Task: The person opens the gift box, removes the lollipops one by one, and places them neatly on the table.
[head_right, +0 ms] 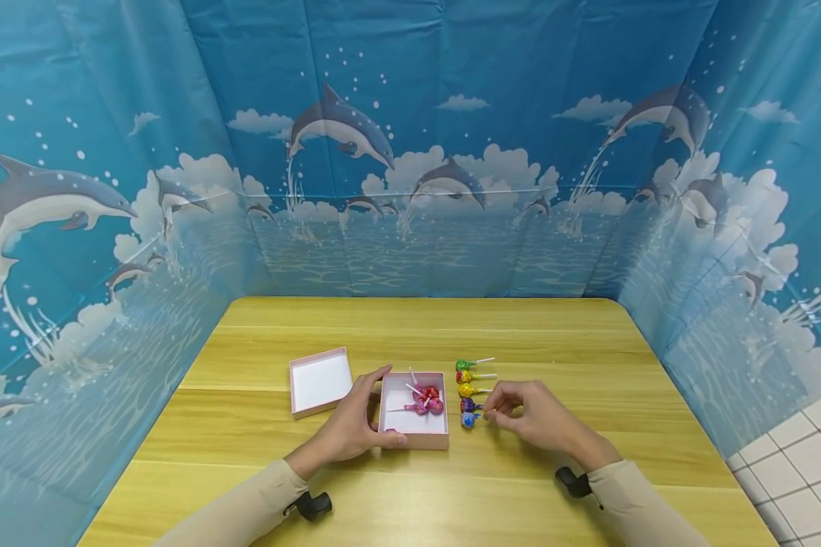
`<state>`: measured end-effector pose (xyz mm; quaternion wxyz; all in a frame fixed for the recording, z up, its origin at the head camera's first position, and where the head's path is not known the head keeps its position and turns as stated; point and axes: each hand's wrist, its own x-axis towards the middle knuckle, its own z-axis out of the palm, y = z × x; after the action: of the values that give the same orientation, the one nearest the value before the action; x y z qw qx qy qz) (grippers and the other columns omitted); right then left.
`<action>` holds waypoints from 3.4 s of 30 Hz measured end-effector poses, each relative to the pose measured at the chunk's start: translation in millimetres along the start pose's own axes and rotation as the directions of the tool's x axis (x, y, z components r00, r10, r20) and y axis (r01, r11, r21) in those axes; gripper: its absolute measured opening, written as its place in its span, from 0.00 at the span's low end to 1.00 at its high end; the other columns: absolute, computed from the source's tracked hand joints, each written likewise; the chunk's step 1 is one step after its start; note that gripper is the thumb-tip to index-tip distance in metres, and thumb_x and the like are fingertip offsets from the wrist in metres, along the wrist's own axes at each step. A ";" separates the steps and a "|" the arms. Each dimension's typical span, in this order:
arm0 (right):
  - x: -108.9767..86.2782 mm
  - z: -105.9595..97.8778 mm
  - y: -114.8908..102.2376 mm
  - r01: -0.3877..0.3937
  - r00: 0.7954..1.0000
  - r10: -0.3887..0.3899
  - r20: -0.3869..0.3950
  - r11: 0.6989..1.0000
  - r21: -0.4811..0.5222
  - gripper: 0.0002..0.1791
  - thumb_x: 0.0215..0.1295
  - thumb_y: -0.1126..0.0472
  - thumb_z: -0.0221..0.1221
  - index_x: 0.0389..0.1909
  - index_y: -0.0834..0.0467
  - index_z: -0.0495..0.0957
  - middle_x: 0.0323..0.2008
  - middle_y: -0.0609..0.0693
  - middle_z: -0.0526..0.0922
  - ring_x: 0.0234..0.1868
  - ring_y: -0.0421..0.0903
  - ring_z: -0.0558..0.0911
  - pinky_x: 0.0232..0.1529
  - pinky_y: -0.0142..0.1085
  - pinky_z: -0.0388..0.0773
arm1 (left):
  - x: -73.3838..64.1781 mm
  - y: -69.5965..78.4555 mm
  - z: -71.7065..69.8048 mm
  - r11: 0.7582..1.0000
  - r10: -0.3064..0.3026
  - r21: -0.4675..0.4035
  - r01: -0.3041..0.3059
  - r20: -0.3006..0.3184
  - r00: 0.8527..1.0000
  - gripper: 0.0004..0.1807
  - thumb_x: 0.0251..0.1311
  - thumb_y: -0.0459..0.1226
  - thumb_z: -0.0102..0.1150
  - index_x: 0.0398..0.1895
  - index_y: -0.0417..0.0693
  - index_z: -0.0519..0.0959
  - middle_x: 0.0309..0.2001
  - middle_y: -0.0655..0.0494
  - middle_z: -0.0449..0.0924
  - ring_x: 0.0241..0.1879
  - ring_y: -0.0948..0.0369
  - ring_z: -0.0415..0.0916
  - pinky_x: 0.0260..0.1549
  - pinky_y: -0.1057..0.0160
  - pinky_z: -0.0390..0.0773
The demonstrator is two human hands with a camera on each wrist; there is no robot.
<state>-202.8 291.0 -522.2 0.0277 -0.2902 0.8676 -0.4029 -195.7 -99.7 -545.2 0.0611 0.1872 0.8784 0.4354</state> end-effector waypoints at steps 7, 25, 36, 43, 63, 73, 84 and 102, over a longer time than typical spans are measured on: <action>0.1 1.0 5.1 -0.039 0.999 0.039 0.025 0.999 -0.007 0.04 0.81 0.63 0.74 0.46 0.49 0.91 0.44 0.45 0.96 0.42 0.36 0.91 0.45 0.31 0.88 | 0.1 0.2 0.0 1.000 0.002 0.002 -0.002 -0.005 1.000 0.71 0.57 0.57 0.93 0.97 0.58 0.55 0.89 0.43 0.65 0.82 0.45 0.74 0.84 0.36 0.75; 1.3 7.3 12.7 -0.067 0.998 0.067 -0.006 0.982 -0.177 0.10 0.75 0.64 0.77 0.39 0.46 0.89 0.33 0.35 0.89 0.33 0.29 0.81 0.35 0.29 0.83 | -0.9 0.0 -0.5 1.000 0.002 -0.007 -0.002 0.002 1.000 0.71 0.59 0.57 0.92 0.98 0.59 0.54 0.90 0.43 0.64 0.83 0.44 0.72 0.84 0.35 0.74; 2.2 8.6 12.7 -0.072 0.997 0.065 -0.038 0.971 -0.230 0.11 0.73 0.63 0.80 0.38 0.44 0.89 0.33 0.33 0.89 0.33 0.28 0.82 0.36 0.29 0.84 | 0.4 -0.7 0.1 1.000 0.002 -0.001 -0.002 -0.002 1.000 0.71 0.58 0.57 0.93 0.98 0.58 0.54 0.89 0.43 0.65 0.83 0.44 0.73 0.84 0.35 0.75; 2.1 5.7 8.6 -0.061 0.997 0.046 -0.062 0.962 -0.265 0.07 0.72 0.62 0.81 0.40 0.48 0.91 0.36 0.34 0.89 0.34 0.28 0.81 0.37 0.30 0.82 | 0.1 -1.1 0.6 1.000 0.005 -0.005 -0.005 0.001 1.000 0.71 0.58 0.57 0.92 0.98 0.58 0.54 0.89 0.43 0.64 0.84 0.44 0.72 0.85 0.35 0.74; 57.9 14.4 -50.3 0.207 0.975 -0.179 0.132 0.946 -0.251 0.13 0.79 0.58 0.77 0.59 0.47 0.92 0.55 0.45 0.92 0.44 0.49 0.86 0.47 0.47 0.87 | 1.0 -4.2 2.4 1.000 0.028 -0.004 -0.028 0.002 1.000 0.71 0.59 0.58 0.92 0.98 0.58 0.54 0.88 0.43 0.65 0.81 0.47 0.75 0.81 0.38 0.78; 101.7 30.4 -81.2 0.329 0.878 -0.226 0.422 0.925 -0.190 0.14 0.79 0.60 0.77 0.61 0.49 0.93 0.55 0.50 0.92 0.50 0.53 0.87 0.54 0.45 0.89 | -2.8 -4.4 -0.3 0.997 0.071 0.037 -0.071 0.009 0.997 0.74 0.56 0.57 0.94 0.98 0.54 0.53 0.88 0.43 0.65 0.81 0.49 0.74 0.82 0.40 0.78; 140.2 58.5 -85.7 0.398 0.745 -0.184 0.641 0.894 -0.207 0.12 0.76 0.63 0.79 0.56 0.48 0.95 0.47 0.41 0.95 0.40 0.38 0.84 0.44 0.24 0.80 | -2.6 -4.4 -1.0 0.996 0.073 0.042 -0.073 0.010 0.997 0.73 0.57 0.55 0.94 0.98 0.54 0.53 0.88 0.44 0.64 0.80 0.51 0.75 0.78 0.44 0.81; 150.7 76.4 -83.9 0.399 0.781 -0.143 0.608 0.863 -0.310 0.08 0.73 0.68 0.77 0.41 0.50 0.95 0.34 0.38 0.93 0.33 0.26 0.81 0.39 0.21 0.81 | -1.3 -4.7 0.0 0.997 0.073 0.028 -0.073 0.003 0.997 0.74 0.55 0.54 0.95 0.98 0.54 0.54 0.88 0.46 0.65 0.82 0.51 0.73 0.81 0.43 0.78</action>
<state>-266.0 117.1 -485.7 0.1601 -0.5199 0.8330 -0.1008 -195.8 -102.8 -548.9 0.0432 0.2204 0.8769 0.4250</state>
